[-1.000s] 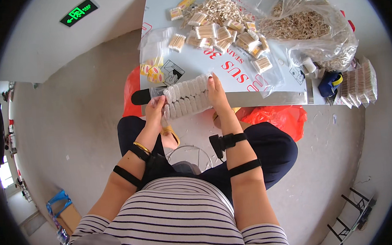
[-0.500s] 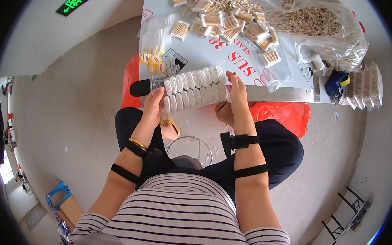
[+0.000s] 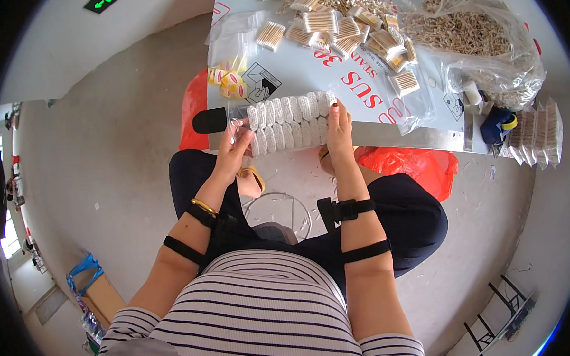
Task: The person packs small packets of cotton swabs into larger plastic bags and seals them by hand.
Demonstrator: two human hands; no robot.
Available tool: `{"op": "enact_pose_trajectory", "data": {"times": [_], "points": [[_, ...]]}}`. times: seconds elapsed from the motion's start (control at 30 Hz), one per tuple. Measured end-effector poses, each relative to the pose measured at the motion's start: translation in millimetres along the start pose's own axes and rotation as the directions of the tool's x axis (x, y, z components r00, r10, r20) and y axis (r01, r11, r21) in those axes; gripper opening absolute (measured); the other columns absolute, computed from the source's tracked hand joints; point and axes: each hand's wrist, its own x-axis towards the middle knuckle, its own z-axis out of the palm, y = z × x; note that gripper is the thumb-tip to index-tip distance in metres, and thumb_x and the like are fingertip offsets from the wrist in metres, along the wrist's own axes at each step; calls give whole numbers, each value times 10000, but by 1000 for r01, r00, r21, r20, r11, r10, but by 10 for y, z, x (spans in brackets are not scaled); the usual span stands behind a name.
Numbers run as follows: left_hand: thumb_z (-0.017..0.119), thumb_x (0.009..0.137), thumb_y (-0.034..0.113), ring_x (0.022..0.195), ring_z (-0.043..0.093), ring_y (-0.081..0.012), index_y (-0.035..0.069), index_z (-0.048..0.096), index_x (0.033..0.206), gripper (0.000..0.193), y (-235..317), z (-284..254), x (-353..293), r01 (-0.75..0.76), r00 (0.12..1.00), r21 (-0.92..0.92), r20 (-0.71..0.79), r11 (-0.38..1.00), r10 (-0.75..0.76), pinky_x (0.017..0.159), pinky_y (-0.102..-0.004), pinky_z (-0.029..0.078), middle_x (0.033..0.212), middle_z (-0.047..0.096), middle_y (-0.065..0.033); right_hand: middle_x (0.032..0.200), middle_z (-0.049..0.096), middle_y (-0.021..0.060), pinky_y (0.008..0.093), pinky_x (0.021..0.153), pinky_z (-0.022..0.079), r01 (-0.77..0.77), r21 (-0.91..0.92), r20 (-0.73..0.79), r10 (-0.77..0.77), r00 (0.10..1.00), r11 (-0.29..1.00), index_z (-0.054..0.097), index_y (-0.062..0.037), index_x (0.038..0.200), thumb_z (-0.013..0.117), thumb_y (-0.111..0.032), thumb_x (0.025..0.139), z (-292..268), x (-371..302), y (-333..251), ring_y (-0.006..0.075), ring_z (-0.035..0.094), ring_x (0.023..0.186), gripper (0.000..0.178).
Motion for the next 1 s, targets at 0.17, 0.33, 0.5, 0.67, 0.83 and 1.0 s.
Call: {"op": "enact_pose_trajectory", "data": {"times": [0.17, 0.33, 0.5, 0.67, 0.83, 1.0], "points": [[674, 1007, 281, 813, 573, -46, 58, 593, 1293, 372, -160, 88, 113, -35, 998, -96, -64, 995, 29, 681, -219, 487, 972, 630, 32, 1287, 570, 213, 450, 1064, 415, 119, -151, -17, -123, 992, 981, 569, -127, 1415, 442, -436, 1081, -15, 143, 234, 339, 547, 1214, 472], [707, 985, 238, 820, 594, -30, 25, 697, 1211, 311, -142, 172, 176, 29, 988, -145, -145, 989, -50, 718, -197, 471, 984, 685, 38, 1245, 594, 230, 449, 1013, 453, 158, -192, -43, -169, 985, 969, 582, -119, 1392, 452, -431, 1076, -49, 230, 340, 355, 584, 1130, 463], [691, 995, 225, 828, 590, -33, 27, 715, 1220, 301, -26, 110, 77, 46, 986, -207, -145, 977, -77, 768, -202, 468, 983, 692, 45, 1301, 595, 199, 403, 1038, 436, -106, 74, 133, 95, 986, 992, 546, -34, 1417, 459, -442, 1076, -52, 109, 91, 270, 575, 1192, 539], [671, 1012, 287, 899, 577, -29, 30, 717, 1231, 341, 654, 89, -100, -81, 985, -292, -169, 953, 32, 808, -210, 457, 1003, 688, 45, 1443, 533, 108, 344, 1128, 366, -194, 528, 84, 177, 981, 827, 465, 16, 1473, 482, -466, 1067, -63, -265, -383, 226, 489, 1335, 631], [642, 1029, 244, 921, 573, -31, 8, 696, 1251, 328, 1651, -44, -548, -353, 932, -289, -190, 890, 308, 836, -209, 452, 1150, 710, -25, 1481, 509, 120, 357, 1174, 326, -38, 790, 158, -143, 977, 611, 414, 32, 1499, 441, -320, 1086, -320, -584, -1136, 227, 463, 1376, 544], [598, 1046, 185, 934, 637, -88, -35, 653, 1289, 333, 2266, -110, -1154, -612, 791, -258, -179, 748, 586, 873, -264, 509, 1224, 712, -128, 1504, 499, 142, 366, 1195, 305, 66, 869, 178, -433, 883, 491, 424, 55, 1488, 443, -134, 1062, -608, -1048, -1857, 230, 442, 1417, 466]]}}
